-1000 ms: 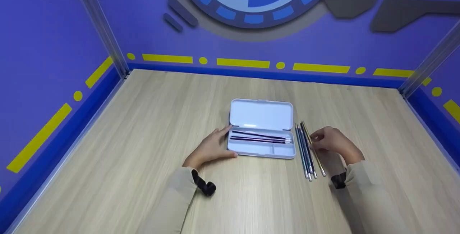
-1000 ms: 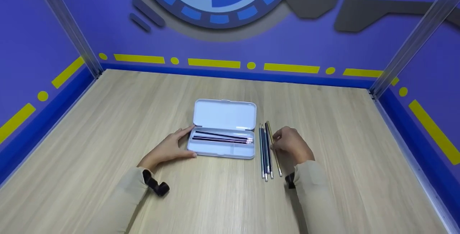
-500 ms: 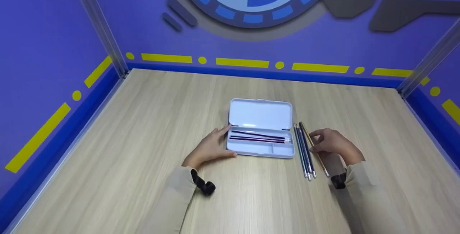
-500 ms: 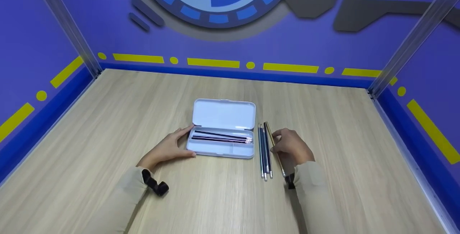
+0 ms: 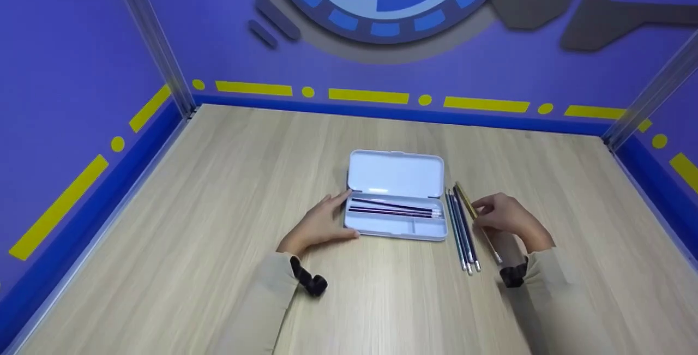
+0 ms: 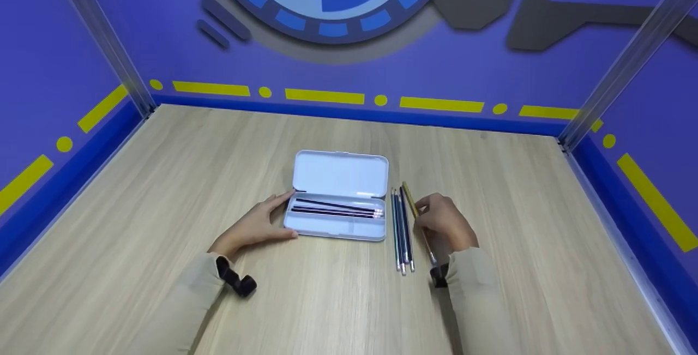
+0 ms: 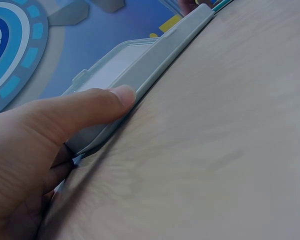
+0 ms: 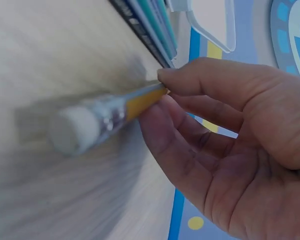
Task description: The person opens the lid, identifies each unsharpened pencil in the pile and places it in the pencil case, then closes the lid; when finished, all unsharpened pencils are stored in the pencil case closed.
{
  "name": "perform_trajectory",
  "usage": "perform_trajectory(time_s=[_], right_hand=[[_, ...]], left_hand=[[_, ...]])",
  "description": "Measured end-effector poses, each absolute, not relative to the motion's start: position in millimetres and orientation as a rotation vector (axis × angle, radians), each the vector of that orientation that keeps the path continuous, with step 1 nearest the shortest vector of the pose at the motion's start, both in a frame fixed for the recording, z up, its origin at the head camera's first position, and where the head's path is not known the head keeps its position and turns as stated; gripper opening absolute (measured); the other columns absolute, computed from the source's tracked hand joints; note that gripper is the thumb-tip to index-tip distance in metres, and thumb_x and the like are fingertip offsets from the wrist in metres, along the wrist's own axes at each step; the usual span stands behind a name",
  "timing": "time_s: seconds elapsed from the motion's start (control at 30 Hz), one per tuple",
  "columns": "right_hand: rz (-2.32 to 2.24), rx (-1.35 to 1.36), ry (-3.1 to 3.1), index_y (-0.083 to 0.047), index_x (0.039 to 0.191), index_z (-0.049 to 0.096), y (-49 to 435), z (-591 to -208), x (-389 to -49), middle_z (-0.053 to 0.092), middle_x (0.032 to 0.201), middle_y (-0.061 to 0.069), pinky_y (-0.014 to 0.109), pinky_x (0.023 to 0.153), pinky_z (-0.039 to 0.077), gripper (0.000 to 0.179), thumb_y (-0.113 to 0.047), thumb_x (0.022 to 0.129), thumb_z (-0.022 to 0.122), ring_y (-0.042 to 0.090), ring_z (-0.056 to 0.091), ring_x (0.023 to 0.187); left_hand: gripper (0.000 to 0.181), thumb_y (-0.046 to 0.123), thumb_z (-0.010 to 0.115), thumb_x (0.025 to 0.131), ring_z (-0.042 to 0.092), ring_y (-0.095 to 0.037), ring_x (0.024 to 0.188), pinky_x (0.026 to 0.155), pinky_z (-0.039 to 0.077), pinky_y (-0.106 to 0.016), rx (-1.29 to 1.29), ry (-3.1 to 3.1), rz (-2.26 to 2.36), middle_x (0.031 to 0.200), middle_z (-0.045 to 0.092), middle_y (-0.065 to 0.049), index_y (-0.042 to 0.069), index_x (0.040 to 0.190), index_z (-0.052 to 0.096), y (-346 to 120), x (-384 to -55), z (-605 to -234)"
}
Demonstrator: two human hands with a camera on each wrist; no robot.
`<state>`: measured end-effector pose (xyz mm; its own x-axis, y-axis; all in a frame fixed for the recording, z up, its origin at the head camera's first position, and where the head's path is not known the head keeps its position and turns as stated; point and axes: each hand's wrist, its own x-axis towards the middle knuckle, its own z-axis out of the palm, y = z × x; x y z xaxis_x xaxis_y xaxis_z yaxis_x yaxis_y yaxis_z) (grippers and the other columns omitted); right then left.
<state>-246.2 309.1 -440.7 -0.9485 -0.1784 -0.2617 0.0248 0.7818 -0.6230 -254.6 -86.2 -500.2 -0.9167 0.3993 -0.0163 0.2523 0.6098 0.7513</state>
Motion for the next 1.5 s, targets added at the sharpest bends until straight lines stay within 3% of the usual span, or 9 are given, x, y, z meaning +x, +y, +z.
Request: perform_trajectory(time_s=[0.23, 0.5, 0.83, 1.27, 1.5], right_hand=[[-1.011, -0.118, 2.743, 0.012, 0.126, 0.056, 307.7, -431.8, -247.3, 0.065, 0.094, 0.02, 0.026, 0.061, 0.054, 0.046, -0.005, 0.083, 0.059, 0.012, 0.06, 0.069], [-1.092, -0.153, 2.826, 0.003, 0.129, 0.059, 293.0, -416.9, -248.7, 0.066, 0.108, 0.025, 0.029, 0.07, 0.058, 0.04, -0.006, 0.089, 0.062, 0.021, 0.064, 0.086], [-1.064, -0.31, 2.926, -0.003, 0.118, 0.069, 267.9, -408.0, -258.8, 0.07, 0.103, 0.02, 0.031, 0.071, 0.054, 0.031, -0.003, 0.087, 0.066, 0.027, 0.065, 0.089], [-1.015, -0.552, 2.9, -0.006, 0.106, 0.075, 225.4, -404.8, -268.8, 0.072, 0.089, 0.012, 0.023, 0.067, 0.052, 0.025, 0.003, 0.083, 0.068, 0.02, 0.063, 0.079], [-0.945, -0.495, 2.825, -0.008, 0.106, 0.075, 201.3, -404.4, -272.4, 0.073, 0.095, 0.011, 0.033, 0.074, 0.057, 0.026, 0.004, 0.085, 0.067, 0.019, 0.065, 0.082]], left_hand=[[0.101, 0.045, 0.083, 0.069, 0.018, -0.041, 0.146, 0.117, 0.021, -0.055, 0.527, 2.642, 1.196, 0.155, 0.033, -0.006, 0.021, 0.152, 0.031, -85.5, -253.6, -500.2], [0.101, 0.045, 0.083, 0.069, 0.018, -0.041, 0.145, 0.117, 0.02, -0.055, 0.543, 2.648, 1.203, 0.155, 0.034, -0.007, 0.02, 0.152, 0.03, -86.9, -255.4, -501.4], [0.103, 0.047, 0.083, 0.067, 0.017, -0.04, 0.146, 0.117, 0.019, -0.056, 0.509, 2.644, 1.203, 0.156, 0.032, -0.006, 0.024, 0.152, 0.029, -87.0, -255.1, -500.2], [0.102, 0.047, 0.083, 0.068, 0.018, -0.042, 0.145, 0.116, 0.02, -0.056, 0.53, 2.641, 1.205, 0.156, 0.033, -0.005, 0.023, 0.152, 0.03, -87.0, -253.8, -498.9], [0.103, 0.047, 0.083, 0.067, 0.018, -0.042, 0.145, 0.117, 0.019, -0.055, 0.528, 2.641, 1.205, 0.156, 0.032, -0.005, 0.022, 0.152, 0.03, -86.4, -254.5, -500.4]])
